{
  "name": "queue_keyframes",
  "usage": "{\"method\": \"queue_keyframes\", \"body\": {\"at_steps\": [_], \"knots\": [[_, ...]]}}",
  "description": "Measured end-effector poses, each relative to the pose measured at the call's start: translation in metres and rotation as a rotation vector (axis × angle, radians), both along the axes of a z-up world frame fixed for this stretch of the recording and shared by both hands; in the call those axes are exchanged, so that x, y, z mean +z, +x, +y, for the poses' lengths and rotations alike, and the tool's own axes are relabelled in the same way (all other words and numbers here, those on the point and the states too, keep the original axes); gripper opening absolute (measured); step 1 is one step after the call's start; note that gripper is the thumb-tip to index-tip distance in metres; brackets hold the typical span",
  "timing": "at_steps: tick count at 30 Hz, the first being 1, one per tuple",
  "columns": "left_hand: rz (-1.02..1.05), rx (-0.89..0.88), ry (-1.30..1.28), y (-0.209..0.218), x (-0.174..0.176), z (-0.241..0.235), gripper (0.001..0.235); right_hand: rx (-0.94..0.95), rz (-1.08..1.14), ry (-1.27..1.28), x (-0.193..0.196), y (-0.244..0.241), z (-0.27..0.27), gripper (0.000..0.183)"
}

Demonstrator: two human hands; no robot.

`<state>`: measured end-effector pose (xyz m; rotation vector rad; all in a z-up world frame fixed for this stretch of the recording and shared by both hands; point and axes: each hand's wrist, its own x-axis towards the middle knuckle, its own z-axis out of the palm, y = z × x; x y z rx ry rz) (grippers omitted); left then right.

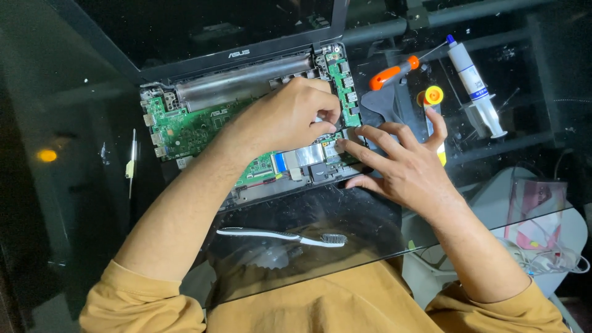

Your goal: The person cleans a laptop fan with a toothbrush, then uses a screwdriver to reattach the fan to the motherboard. They connect a ribbon cable and close the laptop.

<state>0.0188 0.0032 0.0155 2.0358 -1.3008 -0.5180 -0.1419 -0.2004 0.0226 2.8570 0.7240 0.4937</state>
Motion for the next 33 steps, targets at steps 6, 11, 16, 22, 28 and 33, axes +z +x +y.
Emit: {"method": "queue_keyframes", "body": {"at_steps": [6, 11, 16, 22, 28, 33], "knots": [[0.001, -0.004, -0.026, -0.001, 0.003, 0.0, 0.013, -0.004, 0.01, 0.0, 0.0, 0.0, 0.0, 0.058], [0.056, -0.019, 0.103, -0.002, 0.014, 0.0, 0.007, 0.011, 0.064, 0.125, -0.007, 0.003, -0.005, 0.066], [0.02, -0.048, 0.079, -0.003, 0.014, 0.002, 0.009, -0.021, 0.142, 0.225, -0.004, 0.008, -0.006, 0.086], [0.032, -0.07, 0.115, -0.002, 0.009, -0.001, 0.01, -0.016, 0.15, 0.173, 0.007, 0.018, -0.008, 0.085], [0.038, -0.021, 0.172, -0.004, 0.018, -0.001, 0.003, 0.044, 0.177, 0.123, 0.008, 0.027, -0.014, 0.074], [0.039, -0.028, 0.211, -0.005, 0.021, 0.0, 0.009, 0.074, 0.173, 0.19, 0.001, 0.032, -0.015, 0.072]]}}
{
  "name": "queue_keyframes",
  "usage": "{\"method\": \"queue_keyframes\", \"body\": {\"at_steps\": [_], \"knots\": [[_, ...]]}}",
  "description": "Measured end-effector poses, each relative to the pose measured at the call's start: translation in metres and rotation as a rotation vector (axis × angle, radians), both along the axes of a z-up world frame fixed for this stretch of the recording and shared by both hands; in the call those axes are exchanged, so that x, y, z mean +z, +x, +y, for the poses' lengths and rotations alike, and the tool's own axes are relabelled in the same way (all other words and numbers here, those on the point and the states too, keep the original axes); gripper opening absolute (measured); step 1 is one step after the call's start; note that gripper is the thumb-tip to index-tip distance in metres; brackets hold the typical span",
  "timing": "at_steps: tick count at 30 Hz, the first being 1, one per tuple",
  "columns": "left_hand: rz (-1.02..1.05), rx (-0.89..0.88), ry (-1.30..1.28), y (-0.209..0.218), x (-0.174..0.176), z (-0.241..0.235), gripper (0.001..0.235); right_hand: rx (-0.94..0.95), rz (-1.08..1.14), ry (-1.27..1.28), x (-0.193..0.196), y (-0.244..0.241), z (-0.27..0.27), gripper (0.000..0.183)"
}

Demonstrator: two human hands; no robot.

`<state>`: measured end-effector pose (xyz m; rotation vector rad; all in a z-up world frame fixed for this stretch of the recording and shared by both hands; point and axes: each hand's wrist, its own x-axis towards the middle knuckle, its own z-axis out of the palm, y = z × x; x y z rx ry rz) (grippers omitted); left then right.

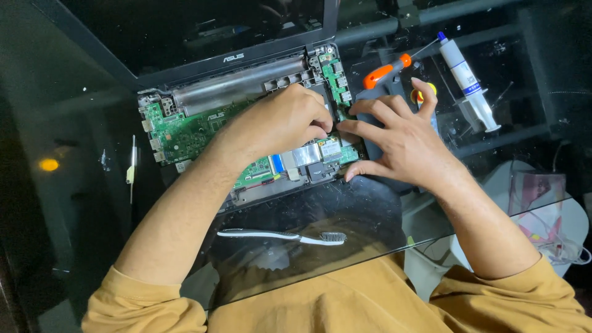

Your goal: The person cleans a laptop fan with a toothbrush, then uses a screwdriver to reattach the fan to the motherboard. They connect a ribbon cable and close the laptop.

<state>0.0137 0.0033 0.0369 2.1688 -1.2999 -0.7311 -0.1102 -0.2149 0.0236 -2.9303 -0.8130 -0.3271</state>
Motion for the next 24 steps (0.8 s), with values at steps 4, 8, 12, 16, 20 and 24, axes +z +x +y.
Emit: {"method": "queue_keyframes", "body": {"at_steps": [4, 8, 12, 16, 20, 24], "knots": [[0.005, -0.007, -0.012, 0.0, -0.004, -0.001, 0.009, -0.021, 0.032, 0.035, -0.007, 0.001, 0.0, 0.074], [-0.008, -0.027, -0.001, -0.001, -0.004, 0.0, 0.014, -0.022, 0.026, 0.052, -0.009, 0.002, 0.0, 0.07], [-0.05, -0.044, 0.013, -0.004, -0.001, 0.0, 0.015, -0.013, -0.003, 0.043, -0.006, 0.001, -0.001, 0.069], [-0.154, -0.088, 0.091, -0.007, 0.006, 0.004, 0.023, -0.019, -0.083, 0.002, -0.006, 0.0, -0.002, 0.07], [-0.196, -0.056, 0.062, -0.006, 0.01, 0.007, 0.018, -0.023, -0.049, 0.059, -0.007, -0.001, -0.004, 0.067], [-0.162, -0.013, 0.028, -0.006, 0.011, 0.005, 0.024, -0.064, -0.017, 0.066, -0.008, -0.002, -0.005, 0.073]]}}
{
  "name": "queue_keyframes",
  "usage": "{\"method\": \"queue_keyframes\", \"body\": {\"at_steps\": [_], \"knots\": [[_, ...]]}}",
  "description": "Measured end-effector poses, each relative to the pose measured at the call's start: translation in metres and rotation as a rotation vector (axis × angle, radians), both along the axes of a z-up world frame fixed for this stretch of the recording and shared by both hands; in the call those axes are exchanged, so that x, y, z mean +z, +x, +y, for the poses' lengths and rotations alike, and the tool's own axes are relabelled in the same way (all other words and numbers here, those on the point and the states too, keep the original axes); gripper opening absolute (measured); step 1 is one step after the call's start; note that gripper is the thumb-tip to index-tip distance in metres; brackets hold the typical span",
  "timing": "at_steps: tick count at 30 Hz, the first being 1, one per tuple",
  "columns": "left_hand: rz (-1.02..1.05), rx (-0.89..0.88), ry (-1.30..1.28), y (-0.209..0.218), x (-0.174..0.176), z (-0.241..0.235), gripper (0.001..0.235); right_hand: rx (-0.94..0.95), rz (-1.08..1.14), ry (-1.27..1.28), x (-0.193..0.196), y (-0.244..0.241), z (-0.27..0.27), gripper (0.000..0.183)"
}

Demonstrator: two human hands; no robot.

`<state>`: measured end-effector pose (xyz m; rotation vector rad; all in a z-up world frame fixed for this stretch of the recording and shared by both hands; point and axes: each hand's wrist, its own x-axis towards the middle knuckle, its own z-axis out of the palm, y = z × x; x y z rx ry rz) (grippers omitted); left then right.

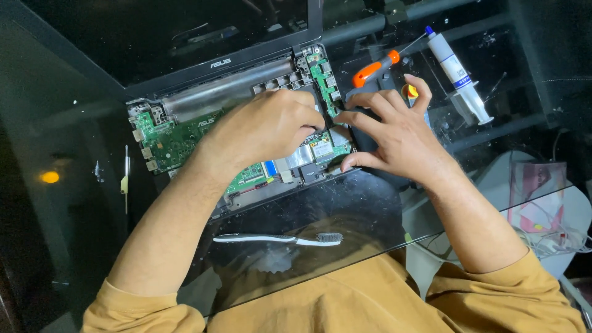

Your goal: The person cleans a laptop fan with a toothbrush, then uses a screwdriver to reattach the fan to the motherboard. They connect a ribbon cable and close the laptop.

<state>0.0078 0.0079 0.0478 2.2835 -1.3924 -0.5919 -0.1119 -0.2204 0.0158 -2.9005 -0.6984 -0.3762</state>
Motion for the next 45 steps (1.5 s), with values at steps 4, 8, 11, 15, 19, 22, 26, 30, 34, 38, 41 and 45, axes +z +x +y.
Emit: {"method": "queue_keyframes", "body": {"at_steps": [4, 8, 11, 15, 19, 22, 26, 30, 34, 38, 41, 45], "knots": [[0.037, -0.004, 0.044, -0.002, 0.0, -0.003, 0.03, -0.016, 0.013, 0.012, 0.0, 0.0, -0.002, 0.075], [0.065, -0.014, 0.07, -0.002, 0.001, -0.003, 0.039, -0.045, 0.045, 0.073, 0.002, -0.002, -0.007, 0.074], [0.05, -0.034, 0.058, -0.002, 0.0, -0.002, 0.039, -0.062, 0.048, 0.096, 0.004, -0.003, -0.009, 0.071], [-0.041, -0.022, -0.063, -0.003, -0.004, 0.0, 0.033, -0.03, 0.018, 0.081, 0.005, -0.004, -0.006, 0.065], [0.02, -0.002, 0.028, -0.001, 0.001, 0.0, 0.036, -0.004, 0.002, 0.041, 0.002, -0.004, -0.001, 0.066], [0.0, -0.008, 0.029, 0.0, 0.001, 0.002, 0.038, 0.006, 0.034, 0.037, 0.002, -0.004, 0.001, 0.067], [-0.258, 0.059, -0.226, 0.008, -0.008, 0.007, 0.029, 0.009, 0.033, 0.054, 0.001, -0.004, 0.002, 0.07], [-0.339, 0.147, -0.266, 0.014, -0.019, 0.009, 0.038, 0.015, 0.035, 0.057, 0.0, -0.004, 0.003, 0.069], [-0.365, 0.138, -0.277, 0.014, -0.03, 0.007, 0.041, 0.022, 0.035, 0.051, -0.001, -0.005, 0.004, 0.068], [-0.462, 0.127, -0.231, 0.013, -0.035, 0.006, 0.039, 0.019, 0.04, 0.048, -0.001, -0.005, 0.003, 0.07], [-0.449, 0.122, -0.211, 0.014, -0.036, 0.005, 0.045, 0.016, 0.045, 0.047, -0.001, -0.005, 0.003, 0.07], [-0.445, 0.117, -0.266, 0.012, -0.021, 0.01, 0.047, 0.015, 0.023, 0.025, 0.0, -0.005, 0.004, 0.066]]}}
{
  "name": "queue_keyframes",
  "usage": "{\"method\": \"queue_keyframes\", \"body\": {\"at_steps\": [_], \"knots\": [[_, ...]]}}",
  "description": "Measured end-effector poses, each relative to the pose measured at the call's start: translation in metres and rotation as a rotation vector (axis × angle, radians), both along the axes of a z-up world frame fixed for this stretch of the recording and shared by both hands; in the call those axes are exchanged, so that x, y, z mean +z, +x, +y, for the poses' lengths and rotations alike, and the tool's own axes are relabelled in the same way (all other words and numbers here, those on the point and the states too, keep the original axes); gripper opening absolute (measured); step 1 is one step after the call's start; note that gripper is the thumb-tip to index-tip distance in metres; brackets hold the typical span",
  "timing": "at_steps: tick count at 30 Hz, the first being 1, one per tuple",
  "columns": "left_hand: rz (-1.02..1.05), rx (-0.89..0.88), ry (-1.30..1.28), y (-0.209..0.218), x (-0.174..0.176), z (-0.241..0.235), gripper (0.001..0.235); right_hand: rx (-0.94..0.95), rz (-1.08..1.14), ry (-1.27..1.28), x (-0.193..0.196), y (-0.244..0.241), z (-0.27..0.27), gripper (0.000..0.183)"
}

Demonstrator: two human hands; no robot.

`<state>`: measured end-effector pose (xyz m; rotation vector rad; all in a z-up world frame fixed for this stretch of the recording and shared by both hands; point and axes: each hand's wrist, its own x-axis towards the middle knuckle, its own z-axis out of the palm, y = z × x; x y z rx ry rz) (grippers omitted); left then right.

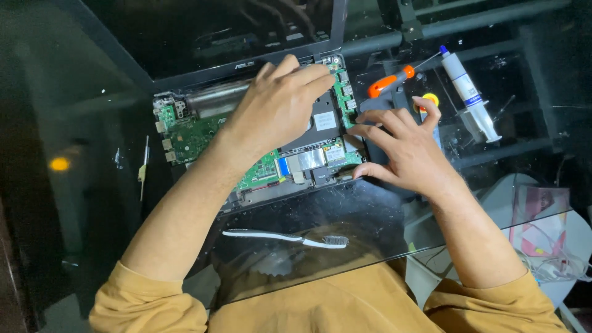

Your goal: The person cleans a laptop fan with a toothbrush, then uses a screwdriver to reattach the fan to the motherboard. They connect a ribbon cable and close the laptop.

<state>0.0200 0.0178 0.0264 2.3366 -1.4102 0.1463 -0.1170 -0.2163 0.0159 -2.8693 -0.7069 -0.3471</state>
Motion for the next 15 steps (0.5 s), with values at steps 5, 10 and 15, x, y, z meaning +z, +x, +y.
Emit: {"method": "queue_keyframes", "body": {"at_steps": [5, 10, 15], "knots": [[-0.333, -0.022, -0.234, -0.017, 0.085, 0.03, 0.023, -0.004, -0.005, -0.021, 0.004, -0.002, 0.0, 0.064], [-0.365, -0.023, -0.272, -0.044, 0.142, 0.074, 0.019, 0.005, -0.033, 0.003, 0.002, -0.007, -0.004, 0.056], [-0.198, -0.043, 0.047, -0.084, 0.098, 0.098, 0.032, 0.028, -0.01, 0.135, -0.027, -0.016, -0.029, 0.038]]}}
